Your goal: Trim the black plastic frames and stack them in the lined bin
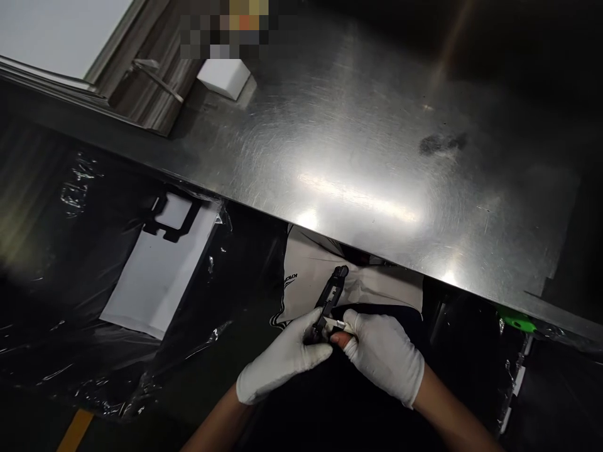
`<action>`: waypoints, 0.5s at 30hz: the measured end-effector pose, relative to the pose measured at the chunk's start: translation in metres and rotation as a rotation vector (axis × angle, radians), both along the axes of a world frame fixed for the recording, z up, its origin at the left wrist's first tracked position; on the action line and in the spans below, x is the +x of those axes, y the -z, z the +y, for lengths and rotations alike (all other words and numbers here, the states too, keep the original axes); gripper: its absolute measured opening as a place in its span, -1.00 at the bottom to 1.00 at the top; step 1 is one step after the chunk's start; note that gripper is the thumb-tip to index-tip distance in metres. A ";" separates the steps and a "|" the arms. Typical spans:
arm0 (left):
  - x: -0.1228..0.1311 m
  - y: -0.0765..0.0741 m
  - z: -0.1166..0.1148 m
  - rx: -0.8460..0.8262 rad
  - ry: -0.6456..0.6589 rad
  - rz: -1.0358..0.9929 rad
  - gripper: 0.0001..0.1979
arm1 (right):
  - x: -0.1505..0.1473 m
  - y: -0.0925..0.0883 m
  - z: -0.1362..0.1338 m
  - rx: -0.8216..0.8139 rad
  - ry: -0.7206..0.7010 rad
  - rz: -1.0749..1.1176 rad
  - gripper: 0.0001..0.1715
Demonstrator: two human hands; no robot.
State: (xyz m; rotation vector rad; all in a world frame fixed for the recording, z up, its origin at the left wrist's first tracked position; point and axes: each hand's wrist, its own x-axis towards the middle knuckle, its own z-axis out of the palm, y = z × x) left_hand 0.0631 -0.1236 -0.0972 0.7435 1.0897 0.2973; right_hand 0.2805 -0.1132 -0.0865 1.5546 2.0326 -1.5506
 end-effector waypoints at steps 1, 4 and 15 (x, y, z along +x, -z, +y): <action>-0.001 0.000 0.001 -0.003 0.001 -0.007 -0.70 | 0.002 0.000 0.001 0.015 -0.008 0.024 -0.48; -0.004 -0.001 0.003 -0.055 0.030 -0.035 -0.64 | 0.005 0.002 0.001 0.071 0.070 0.115 -0.57; -0.012 -0.001 0.007 -0.158 -0.023 -0.126 -0.66 | 0.001 0.031 -0.007 0.157 0.126 0.469 -0.63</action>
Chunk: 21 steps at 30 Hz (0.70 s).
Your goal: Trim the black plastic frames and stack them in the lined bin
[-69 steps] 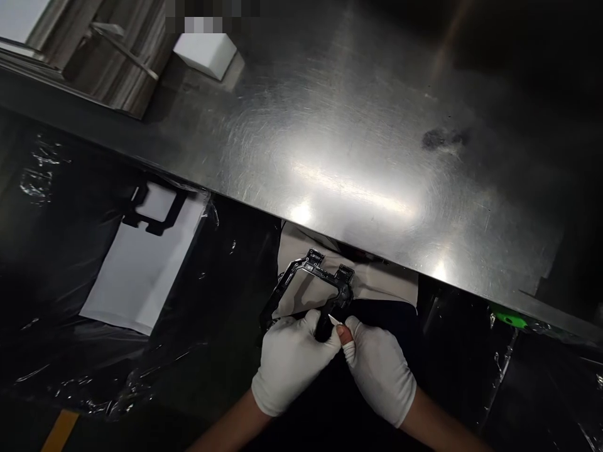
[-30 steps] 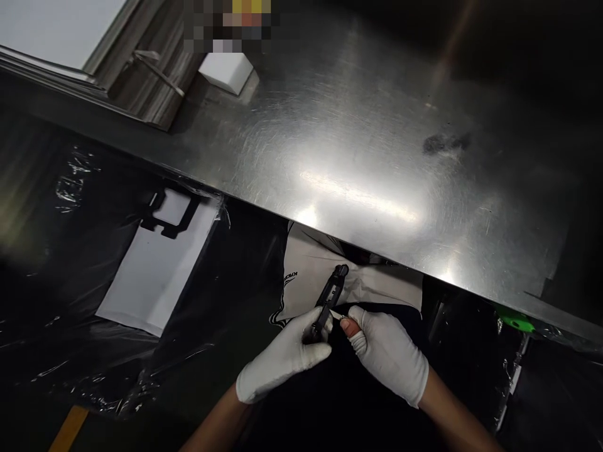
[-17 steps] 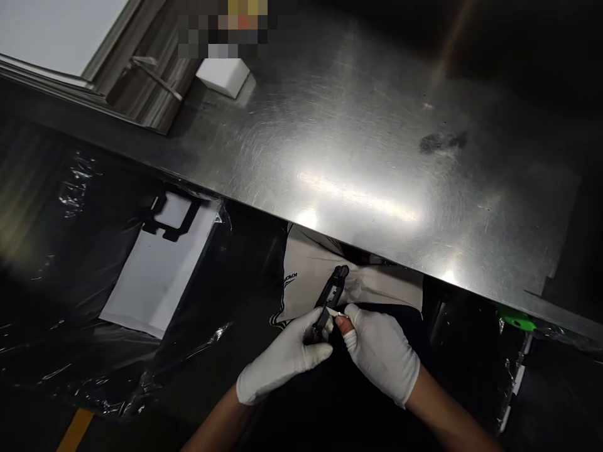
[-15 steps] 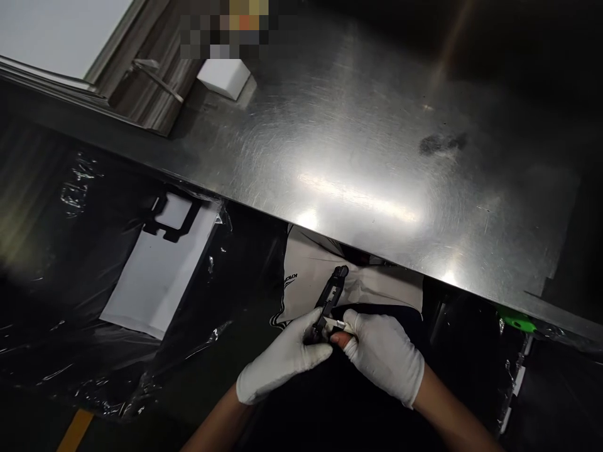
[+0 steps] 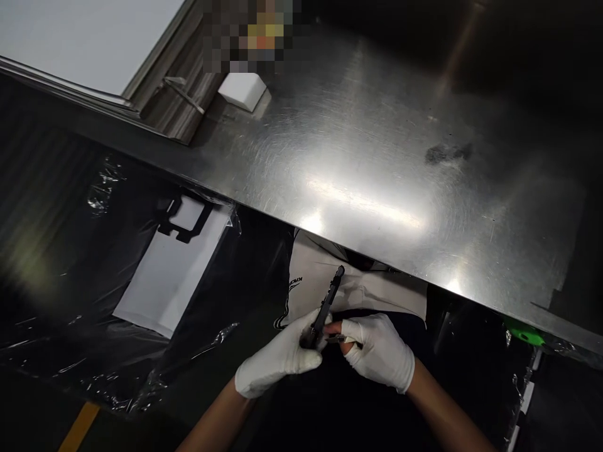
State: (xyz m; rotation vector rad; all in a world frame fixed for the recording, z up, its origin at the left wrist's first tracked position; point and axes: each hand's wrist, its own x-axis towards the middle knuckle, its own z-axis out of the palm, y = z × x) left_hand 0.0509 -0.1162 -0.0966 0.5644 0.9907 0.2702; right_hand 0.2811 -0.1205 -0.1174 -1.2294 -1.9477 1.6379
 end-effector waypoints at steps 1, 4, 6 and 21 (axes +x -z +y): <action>0.000 0.000 0.000 -0.003 -0.002 0.001 -0.65 | 0.000 0.000 0.000 -0.001 0.024 0.030 -0.63; 0.001 0.000 0.001 0.001 0.005 0.002 -0.62 | -0.002 0.003 0.001 0.056 0.033 -0.009 -0.56; 0.001 -0.002 0.002 0.023 0.009 0.016 -0.63 | -0.004 0.006 0.001 0.110 -0.010 -0.066 -0.50; -0.021 -0.008 -0.004 0.073 -0.041 0.004 -0.67 | 0.018 0.004 0.007 -0.170 0.155 -0.055 -0.61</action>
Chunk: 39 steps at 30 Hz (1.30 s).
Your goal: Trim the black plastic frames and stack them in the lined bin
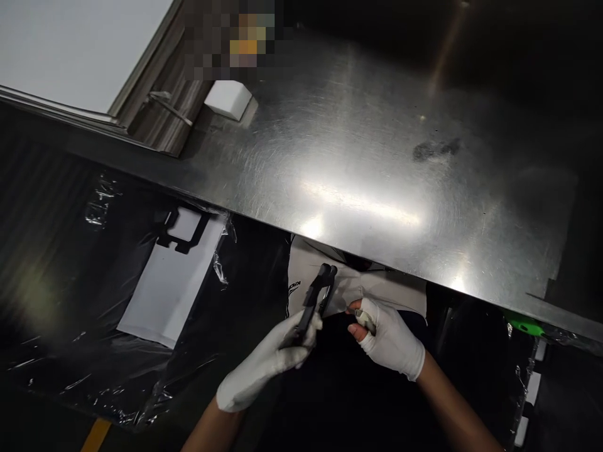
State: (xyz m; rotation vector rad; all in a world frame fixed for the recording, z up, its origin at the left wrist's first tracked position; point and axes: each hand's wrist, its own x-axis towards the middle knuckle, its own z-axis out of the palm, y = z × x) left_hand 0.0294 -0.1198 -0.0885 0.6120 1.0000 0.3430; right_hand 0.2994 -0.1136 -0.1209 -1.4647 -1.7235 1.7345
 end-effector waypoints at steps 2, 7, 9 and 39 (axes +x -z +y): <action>-0.016 -0.015 0.001 0.027 -0.058 -0.061 -0.70 | 0.007 -0.005 0.000 0.045 0.042 -0.067 -0.59; -0.035 -0.070 0.039 0.172 -0.115 -0.158 -0.48 | 0.018 -0.022 0.002 0.103 0.071 -0.157 -0.48; -0.027 -0.087 0.069 0.184 -0.076 -0.149 -0.51 | 0.019 -0.033 0.007 0.161 0.060 -0.154 -0.43; 0.057 -0.095 0.171 0.430 0.112 0.038 -0.88 | -0.024 -0.080 0.114 0.519 -0.252 -0.929 -0.47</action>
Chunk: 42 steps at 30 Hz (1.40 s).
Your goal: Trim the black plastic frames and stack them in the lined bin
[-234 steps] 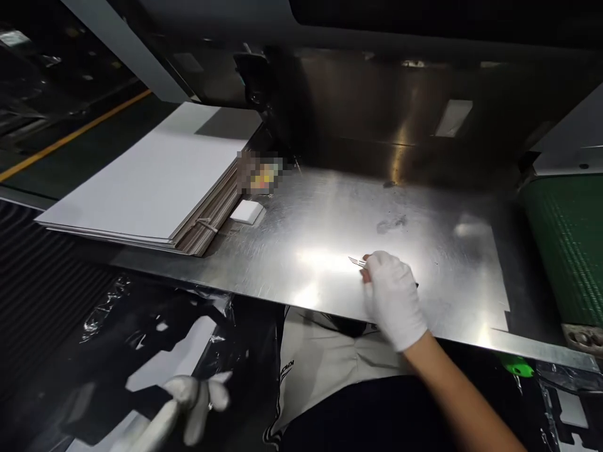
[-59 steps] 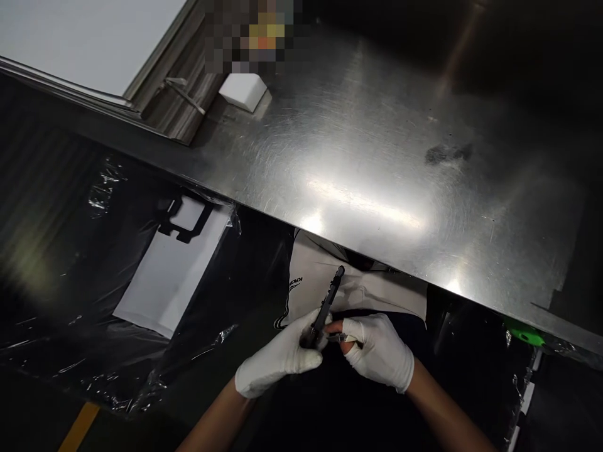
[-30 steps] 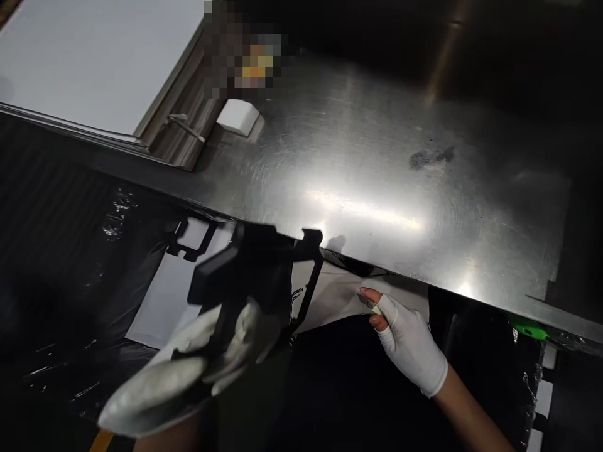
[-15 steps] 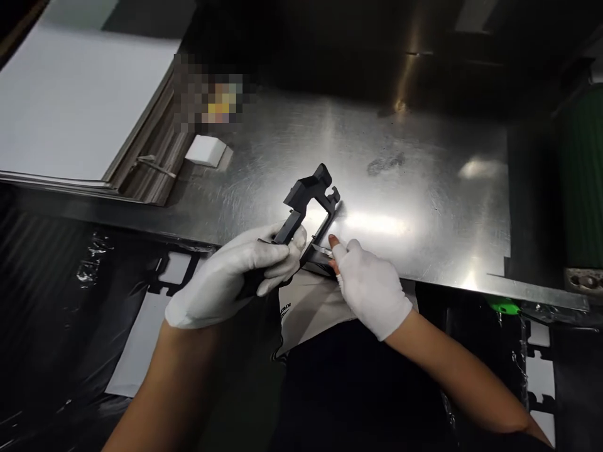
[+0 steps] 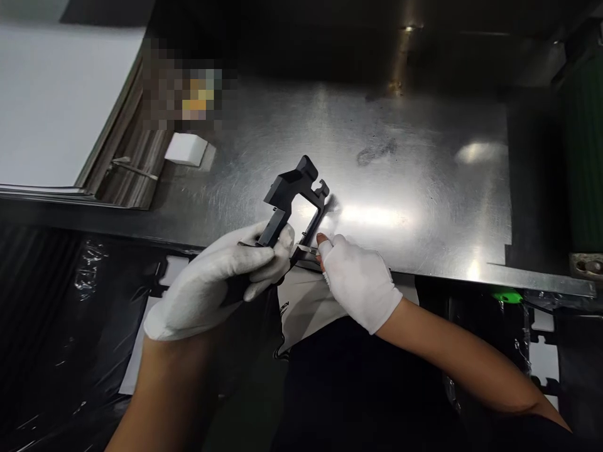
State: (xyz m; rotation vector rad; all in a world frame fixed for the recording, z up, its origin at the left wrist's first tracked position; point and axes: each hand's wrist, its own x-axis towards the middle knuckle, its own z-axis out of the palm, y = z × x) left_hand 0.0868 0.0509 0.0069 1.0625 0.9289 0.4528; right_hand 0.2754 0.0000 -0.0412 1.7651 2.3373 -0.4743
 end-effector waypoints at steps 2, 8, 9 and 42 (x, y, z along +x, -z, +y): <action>0.002 -0.001 0.000 0.014 -0.005 0.001 -0.88 | 0.001 -0.001 0.002 -0.014 0.025 -0.003 -0.45; 0.003 0.001 0.002 0.026 0.010 0.003 -0.83 | 0.004 -0.003 0.007 -0.046 0.085 -0.042 -0.39; 0.003 0.001 0.002 0.024 0.010 0.004 -0.83 | 0.005 -0.003 0.008 -0.049 0.090 -0.045 -0.39; -0.010 0.003 -0.003 -0.033 -0.097 -0.099 -0.82 | 0.024 -0.019 0.013 -0.065 0.211 -0.044 -0.49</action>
